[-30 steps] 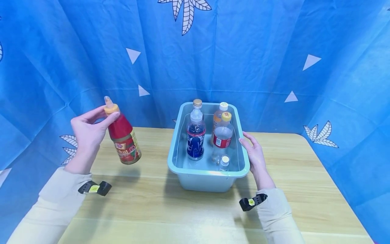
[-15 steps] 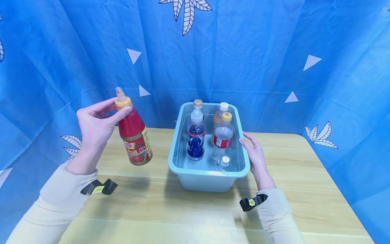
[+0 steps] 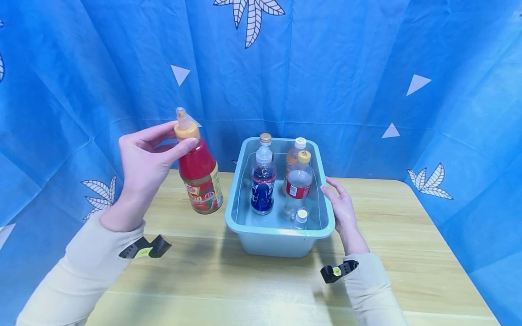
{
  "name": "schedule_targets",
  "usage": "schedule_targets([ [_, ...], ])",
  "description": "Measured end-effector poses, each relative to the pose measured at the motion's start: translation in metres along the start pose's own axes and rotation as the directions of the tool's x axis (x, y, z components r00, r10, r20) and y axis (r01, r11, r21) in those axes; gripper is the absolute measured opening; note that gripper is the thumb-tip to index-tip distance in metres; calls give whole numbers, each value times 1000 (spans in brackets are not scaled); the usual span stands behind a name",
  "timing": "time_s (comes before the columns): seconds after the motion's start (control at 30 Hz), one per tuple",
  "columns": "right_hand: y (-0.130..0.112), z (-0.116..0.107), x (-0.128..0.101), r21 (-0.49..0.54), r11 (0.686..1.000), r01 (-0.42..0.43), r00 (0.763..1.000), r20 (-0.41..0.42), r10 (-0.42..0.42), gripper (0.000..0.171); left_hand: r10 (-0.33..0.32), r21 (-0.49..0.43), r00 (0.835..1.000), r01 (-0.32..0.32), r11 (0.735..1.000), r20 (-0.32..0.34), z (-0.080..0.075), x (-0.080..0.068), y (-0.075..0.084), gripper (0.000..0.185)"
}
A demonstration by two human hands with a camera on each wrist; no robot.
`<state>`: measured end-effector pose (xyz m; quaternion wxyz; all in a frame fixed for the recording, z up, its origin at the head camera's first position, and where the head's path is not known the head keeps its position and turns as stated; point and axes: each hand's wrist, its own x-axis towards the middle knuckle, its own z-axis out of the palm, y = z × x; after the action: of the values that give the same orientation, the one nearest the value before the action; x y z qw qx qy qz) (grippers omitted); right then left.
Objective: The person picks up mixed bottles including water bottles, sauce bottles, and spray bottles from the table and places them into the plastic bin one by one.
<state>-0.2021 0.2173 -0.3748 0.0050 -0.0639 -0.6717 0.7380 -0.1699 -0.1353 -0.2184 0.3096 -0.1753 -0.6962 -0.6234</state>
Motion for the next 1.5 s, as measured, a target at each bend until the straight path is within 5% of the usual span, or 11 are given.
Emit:
schedule_targets([
  [0.43, -2, 1, 0, 27, 999, -17, 1000, 2, 17, 54, 42, -97, 999, -38, 995, 35, 27, -2, 10, 33],
  [0.67, -1, 1, 0, 36, 999, -26, 1000, -5, 26, 54, 17, -164, 998, -6, 986, 67, 47, -4, 7, 33],
  [0.97, -1, 0, 2, 16, 1000, -16, 1000, -14, 16, 54, -63, -218, 995, 78, 973, 77, 68, -9, -10, 35],
  [1.5, 2, -1, 5, 25, 1000, -13, 1000, -6, 14, 53, -193, -178, 977, 207, 962, 89, 86, -29, -52, 37],
])
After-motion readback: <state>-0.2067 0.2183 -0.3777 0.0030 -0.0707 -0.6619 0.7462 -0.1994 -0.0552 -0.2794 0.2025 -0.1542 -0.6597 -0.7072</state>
